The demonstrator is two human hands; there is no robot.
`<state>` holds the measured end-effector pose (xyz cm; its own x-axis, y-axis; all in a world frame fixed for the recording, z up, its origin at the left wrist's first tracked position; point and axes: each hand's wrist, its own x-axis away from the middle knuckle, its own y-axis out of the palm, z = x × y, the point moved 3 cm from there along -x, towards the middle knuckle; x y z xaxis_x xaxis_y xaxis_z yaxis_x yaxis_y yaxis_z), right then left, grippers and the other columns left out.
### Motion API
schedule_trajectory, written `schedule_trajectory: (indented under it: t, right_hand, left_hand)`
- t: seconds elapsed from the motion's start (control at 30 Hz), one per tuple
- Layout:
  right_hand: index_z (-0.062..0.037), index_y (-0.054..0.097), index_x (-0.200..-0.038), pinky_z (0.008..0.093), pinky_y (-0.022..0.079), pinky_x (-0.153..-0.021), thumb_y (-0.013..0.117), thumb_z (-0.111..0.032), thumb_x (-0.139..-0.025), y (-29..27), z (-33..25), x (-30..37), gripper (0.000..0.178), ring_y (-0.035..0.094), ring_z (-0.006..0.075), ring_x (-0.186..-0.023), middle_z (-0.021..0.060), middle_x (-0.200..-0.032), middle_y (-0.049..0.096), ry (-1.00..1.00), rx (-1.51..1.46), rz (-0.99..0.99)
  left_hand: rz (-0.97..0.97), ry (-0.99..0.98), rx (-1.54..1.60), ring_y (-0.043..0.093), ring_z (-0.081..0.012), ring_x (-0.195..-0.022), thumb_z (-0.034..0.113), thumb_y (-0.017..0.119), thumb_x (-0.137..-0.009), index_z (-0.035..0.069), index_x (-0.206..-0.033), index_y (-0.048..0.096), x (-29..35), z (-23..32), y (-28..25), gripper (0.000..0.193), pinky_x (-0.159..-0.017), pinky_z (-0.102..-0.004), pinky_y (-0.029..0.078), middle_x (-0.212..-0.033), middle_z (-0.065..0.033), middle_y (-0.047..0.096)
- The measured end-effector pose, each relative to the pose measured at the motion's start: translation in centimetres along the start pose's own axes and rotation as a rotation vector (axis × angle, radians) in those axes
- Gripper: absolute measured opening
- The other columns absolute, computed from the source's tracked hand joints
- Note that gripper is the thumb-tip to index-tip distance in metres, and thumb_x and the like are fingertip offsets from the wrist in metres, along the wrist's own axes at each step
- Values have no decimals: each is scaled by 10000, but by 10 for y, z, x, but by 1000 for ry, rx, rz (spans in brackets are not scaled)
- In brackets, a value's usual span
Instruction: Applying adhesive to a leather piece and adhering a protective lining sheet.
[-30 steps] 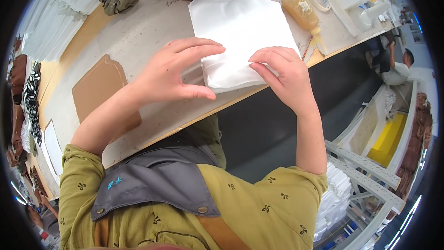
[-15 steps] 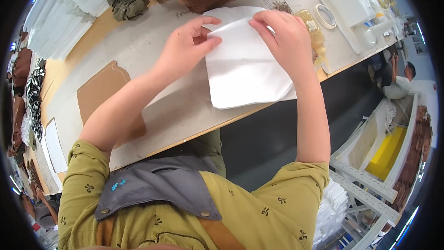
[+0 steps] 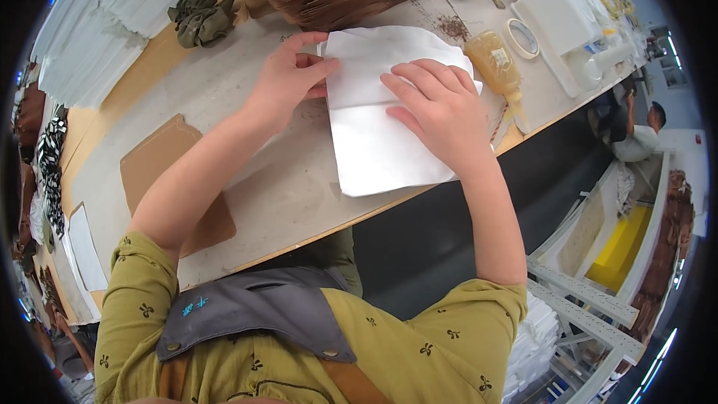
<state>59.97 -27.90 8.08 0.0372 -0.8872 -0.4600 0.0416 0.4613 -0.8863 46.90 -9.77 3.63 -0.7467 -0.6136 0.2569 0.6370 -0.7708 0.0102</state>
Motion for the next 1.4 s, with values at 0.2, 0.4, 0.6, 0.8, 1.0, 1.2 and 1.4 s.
schedule_trajectory:
  t: [0.2, 0.4, 0.6, 0.8, 1.0, 1.2, 1.4]
  right_hand:
    - [-118, 719, -957, 359, 485, -877, 802, -148, -752, 17, 6, -1, 224, 657, 183, -1052, -27, -1060, 713, -89, 78, 82]
    - [-98, 727, -906, 356, 480, -839, 794, -69, -775, -17, -5, -1, 150, 673, 214, -955, 8, -969, 726, 117, -211, 281]
    - [-93, 726, -939, 352, 469, -825, 812, -54, -732, -43, -51, 19, 227, 667, 231, -929, 18, -995, 721, 45, -207, 276]
    - [-119, 730, -973, 341, 463, -853, 809, -131, -755, -22, -60, 43, 232, 666, 177, -956, -11, -1044, 717, 40, -152, 218]
    - [-132, 722, -1096, 365, 449, -931, 832, -163, -772, -20, -46, 57, 344, 634, 224, -1073, 9, -1196, 702, 211, -159, 233]
    - [-82, 683, -1124, 399, 454, -965, 839, -163, -778, -17, -22, 72, 389, 621, 291, -1120, 64, -1150, 700, 440, -179, 271]
    - [-83, 643, -1277, 411, 457, -999, 868, -257, -760, -26, -34, 56, 590, 603, 290, -1166, 78, -1249, 672, 505, -136, 206]
  left_hand:
    - [55, 19, 81, 652, -197, -1005, 186, 668, -977, 25, -1410, 498, 14, 2, -9, 492, -902, -349, 556, -1067, -91, 638]
    - [-470, -381, 303, 659, -263, -1106, 620, 348, -1056, -30, -1398, 505, 62, -6, -14, 750, -957, -370, 546, -1159, -159, 650]
    - [-519, -497, 591, 588, -287, -1292, 764, 184, -994, -31, -1487, 435, 72, -6, 5, 970, -1077, -407, 494, -1409, -202, 580]
    - [-396, -379, 676, 580, -253, -1300, 639, 378, -1041, 8, -1472, 467, 66, -1, 16, 770, -1078, -407, 491, -1412, -125, 595]
    - [-279, -234, 278, 656, -154, -1077, 247, 626, -1021, 11, -1293, 596, 50, 20, -3, 362, -946, -349, 535, -1201, -48, 684]
    - [-357, 315, -672, 678, -109, -974, 129, 578, -1039, -6, -1269, 634, 69, 131, -29, 272, -847, -273, 527, -1109, -55, 722]
    - [-454, 834, -1091, 676, -104, -1025, -60, 527, -957, -27, -1396, 563, 115, 194, -36, 443, -883, -263, 521, -1083, -84, 734]
